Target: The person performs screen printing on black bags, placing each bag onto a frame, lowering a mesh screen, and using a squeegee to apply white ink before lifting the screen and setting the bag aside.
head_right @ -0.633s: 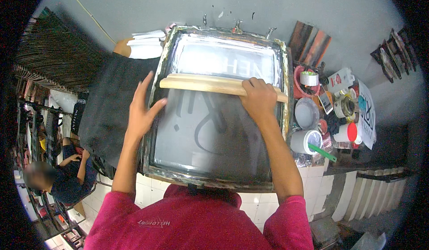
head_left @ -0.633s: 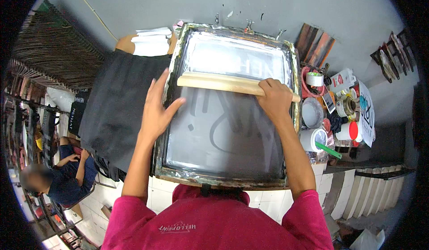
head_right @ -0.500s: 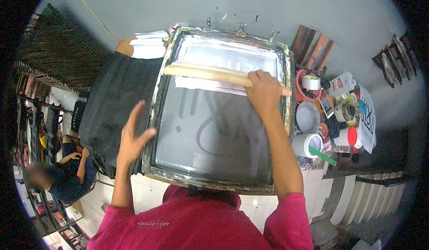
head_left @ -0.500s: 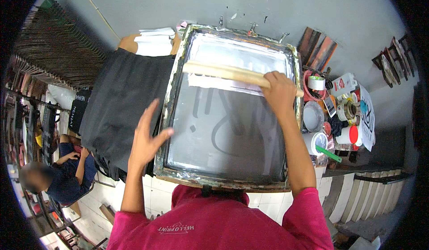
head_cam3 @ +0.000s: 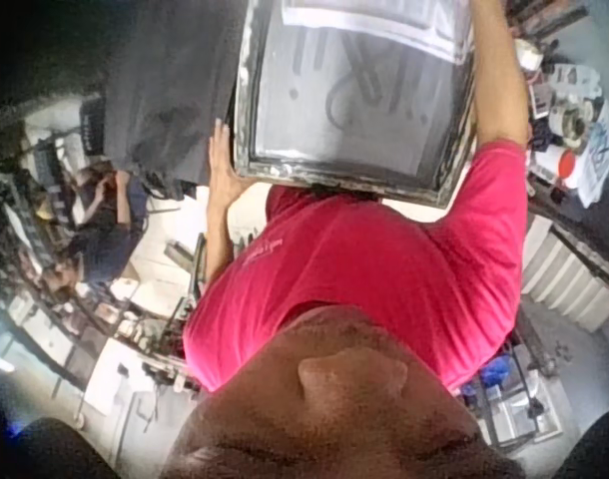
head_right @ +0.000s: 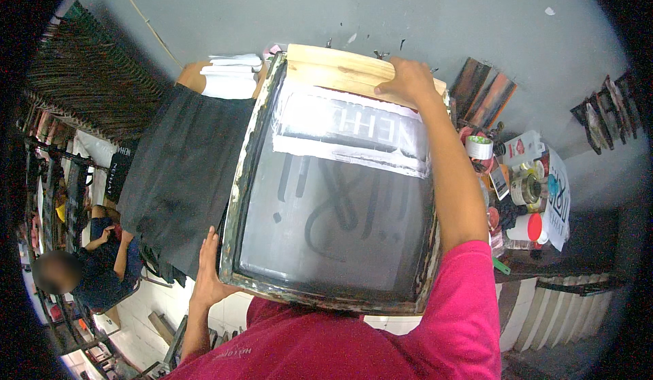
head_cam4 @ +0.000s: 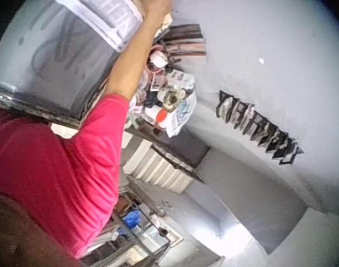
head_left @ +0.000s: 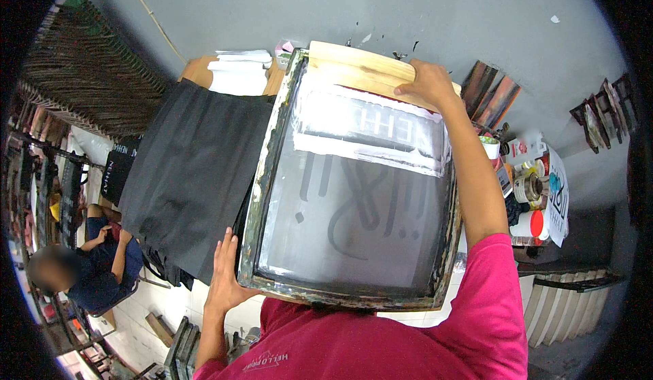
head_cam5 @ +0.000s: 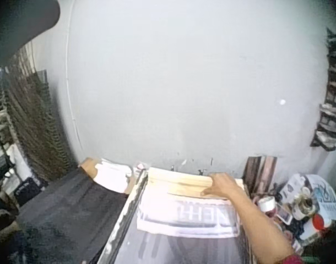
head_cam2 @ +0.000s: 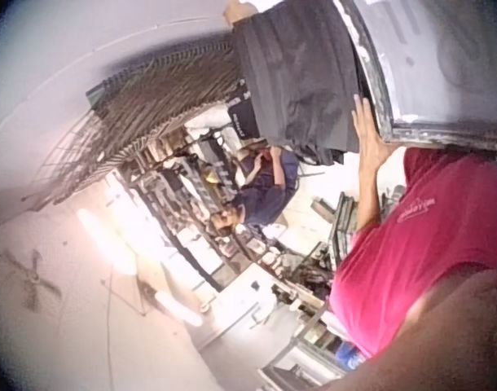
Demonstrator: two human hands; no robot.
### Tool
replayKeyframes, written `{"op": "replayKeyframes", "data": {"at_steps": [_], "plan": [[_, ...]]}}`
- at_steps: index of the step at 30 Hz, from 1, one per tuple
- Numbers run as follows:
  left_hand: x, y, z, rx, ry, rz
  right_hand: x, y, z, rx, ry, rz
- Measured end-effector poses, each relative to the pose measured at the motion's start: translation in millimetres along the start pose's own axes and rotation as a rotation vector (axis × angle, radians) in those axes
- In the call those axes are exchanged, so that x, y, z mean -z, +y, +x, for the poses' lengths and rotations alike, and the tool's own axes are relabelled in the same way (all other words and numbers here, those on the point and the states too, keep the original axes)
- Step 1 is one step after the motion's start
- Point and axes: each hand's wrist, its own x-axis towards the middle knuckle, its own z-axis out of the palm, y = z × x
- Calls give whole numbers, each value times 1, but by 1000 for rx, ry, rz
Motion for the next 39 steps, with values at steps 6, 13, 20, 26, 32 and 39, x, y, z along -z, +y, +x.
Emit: {"op": "replayKeyframes", "data": {"at_steps": [6,13,20,26,32,39], "plan": [[-18,-17,-11,-49,150,-107,-14,7,-7,-12,146,2],[-34,-20,-24,-190,518,-334,81,5,-96,182,540,135],[48,92,47,-309,972,-584,236,-86,-295,304,478,200],[125,145,123,-385,966,-849,247,-101,-331,274,616,139],[40,118,164,-152,577,-451,287,-83,-286,151,636,109],[-25,-9,111,395,294,-303,323,-81,-249,78,686,192]]}}
